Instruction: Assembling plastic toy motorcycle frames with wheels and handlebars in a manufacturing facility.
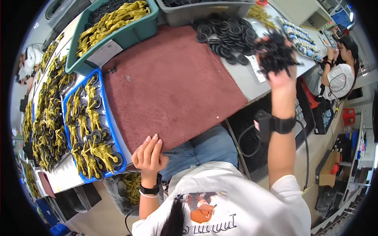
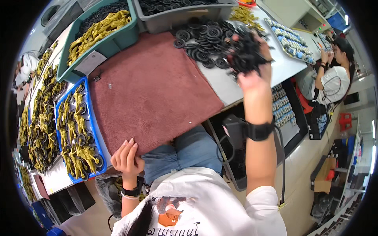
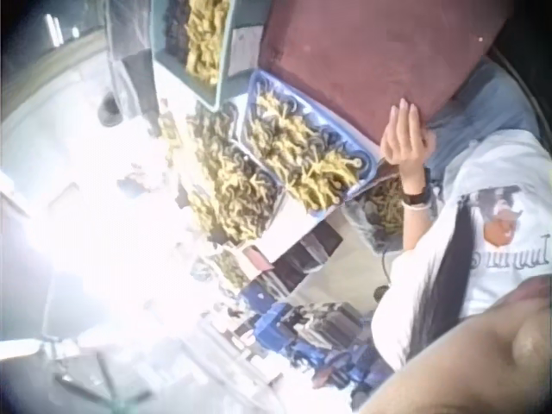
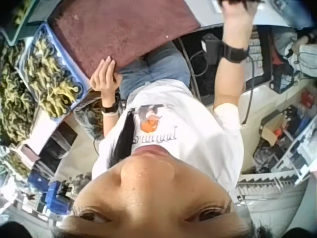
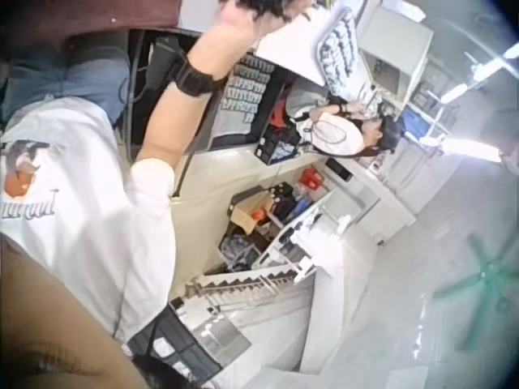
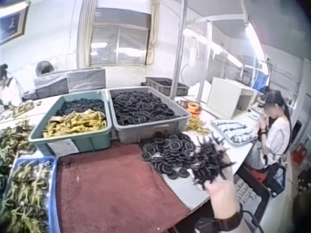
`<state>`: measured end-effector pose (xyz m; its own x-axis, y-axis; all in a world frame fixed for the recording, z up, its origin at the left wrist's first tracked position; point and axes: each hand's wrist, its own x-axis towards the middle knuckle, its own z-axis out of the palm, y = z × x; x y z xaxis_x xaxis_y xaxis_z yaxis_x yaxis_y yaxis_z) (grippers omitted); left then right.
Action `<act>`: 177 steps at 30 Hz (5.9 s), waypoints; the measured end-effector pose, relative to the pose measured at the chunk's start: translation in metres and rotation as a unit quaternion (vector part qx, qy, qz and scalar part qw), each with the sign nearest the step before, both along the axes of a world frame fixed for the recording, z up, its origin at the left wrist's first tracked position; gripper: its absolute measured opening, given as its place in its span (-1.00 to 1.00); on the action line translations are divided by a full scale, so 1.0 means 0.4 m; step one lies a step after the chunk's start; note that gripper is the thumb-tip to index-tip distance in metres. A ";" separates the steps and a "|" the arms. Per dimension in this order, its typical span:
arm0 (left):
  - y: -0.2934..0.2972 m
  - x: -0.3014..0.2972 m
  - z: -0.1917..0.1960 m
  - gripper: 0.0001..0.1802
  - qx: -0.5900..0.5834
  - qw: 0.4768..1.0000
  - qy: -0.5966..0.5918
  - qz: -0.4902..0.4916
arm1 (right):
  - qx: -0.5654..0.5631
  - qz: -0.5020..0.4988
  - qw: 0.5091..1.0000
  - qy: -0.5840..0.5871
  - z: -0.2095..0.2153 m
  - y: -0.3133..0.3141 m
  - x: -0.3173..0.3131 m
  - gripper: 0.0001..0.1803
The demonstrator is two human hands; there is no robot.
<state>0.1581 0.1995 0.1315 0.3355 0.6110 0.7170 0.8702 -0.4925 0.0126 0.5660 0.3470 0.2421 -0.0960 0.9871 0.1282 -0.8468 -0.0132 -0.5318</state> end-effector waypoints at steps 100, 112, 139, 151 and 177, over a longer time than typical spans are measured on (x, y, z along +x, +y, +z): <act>-0.003 0.007 -0.024 -0.67 0.008 0.997 0.072 0.042 | -0.229 -0.267 0.398 -0.847 -0.787 -0.520 0.156 -0.43; -0.001 0.004 -0.027 -0.67 0.010 0.997 0.063 0.032 | -0.170 -0.209 0.433 -0.860 -0.759 -0.539 0.180 -0.47; -0.002 0.000 -0.020 -0.67 0.004 0.997 0.074 0.031 | -0.316 -0.320 0.782 -0.431 -0.714 -0.540 0.217 -0.61; -0.005 0.005 -0.023 -0.67 0.009 0.997 0.067 0.037 | -0.325 -0.360 0.856 -0.179 -0.549 -0.582 0.267 -0.52; -0.004 -0.001 -0.001 -0.72 -0.011 0.999 0.018 0.025 | 0.045 -0.014 0.993 -0.104 0.073 -0.052 -0.086 -0.42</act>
<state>0.1578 0.1979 0.1312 0.3294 0.6430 0.6914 0.8934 -0.4492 -0.0080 0.5315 0.3263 0.2712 -0.1020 0.9752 0.1962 -0.7180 0.0644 -0.6931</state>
